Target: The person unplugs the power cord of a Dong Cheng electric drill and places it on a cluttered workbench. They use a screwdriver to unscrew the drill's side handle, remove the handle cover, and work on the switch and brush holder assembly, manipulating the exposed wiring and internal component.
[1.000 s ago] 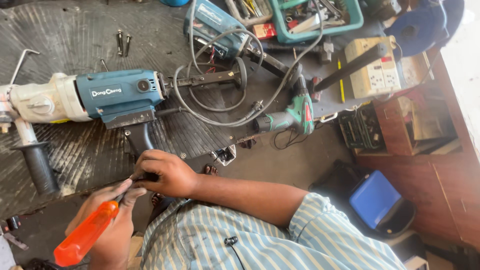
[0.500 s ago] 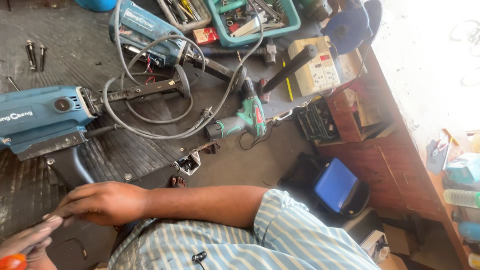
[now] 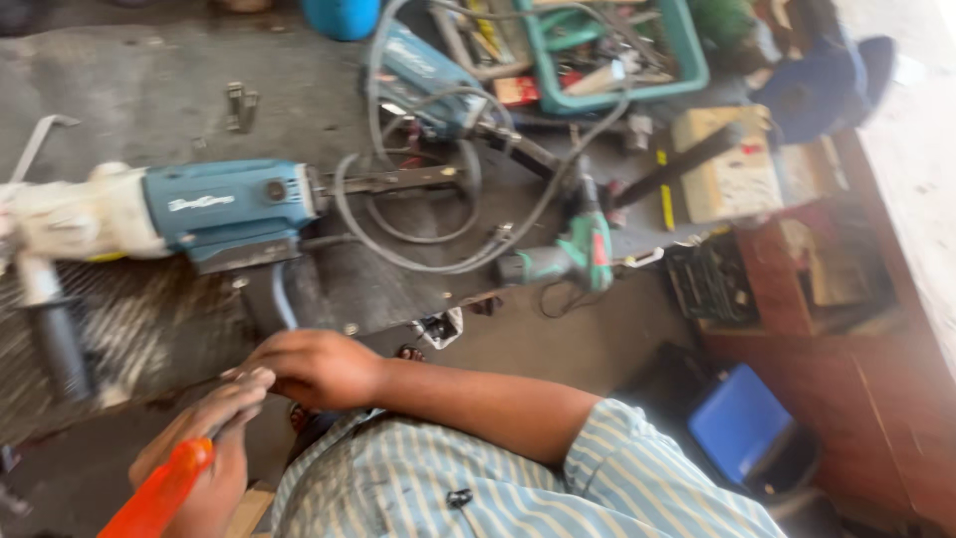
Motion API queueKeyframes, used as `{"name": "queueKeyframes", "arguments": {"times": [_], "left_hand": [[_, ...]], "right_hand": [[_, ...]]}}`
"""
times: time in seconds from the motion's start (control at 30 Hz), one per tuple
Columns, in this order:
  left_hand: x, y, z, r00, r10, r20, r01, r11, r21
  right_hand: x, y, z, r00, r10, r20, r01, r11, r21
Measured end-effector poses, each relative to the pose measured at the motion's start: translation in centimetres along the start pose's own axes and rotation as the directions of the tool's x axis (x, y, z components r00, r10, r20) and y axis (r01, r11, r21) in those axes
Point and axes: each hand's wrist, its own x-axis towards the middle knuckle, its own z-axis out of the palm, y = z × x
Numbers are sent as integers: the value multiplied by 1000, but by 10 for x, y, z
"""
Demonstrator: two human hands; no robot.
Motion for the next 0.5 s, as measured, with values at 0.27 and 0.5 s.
{"name": "queueKeyframes", "arguments": {"times": [0.27,0.5], "left_hand": [[11,-2,9,999,-37,-9,37,998,-56],[0,-13,15,983,-107,-146,96,992,-78]], "right_hand": [[20,-18,-29,1000,10,0,-10,978,-210],[24,-29,-44,997,72,-23,-75,909,-410]]}}
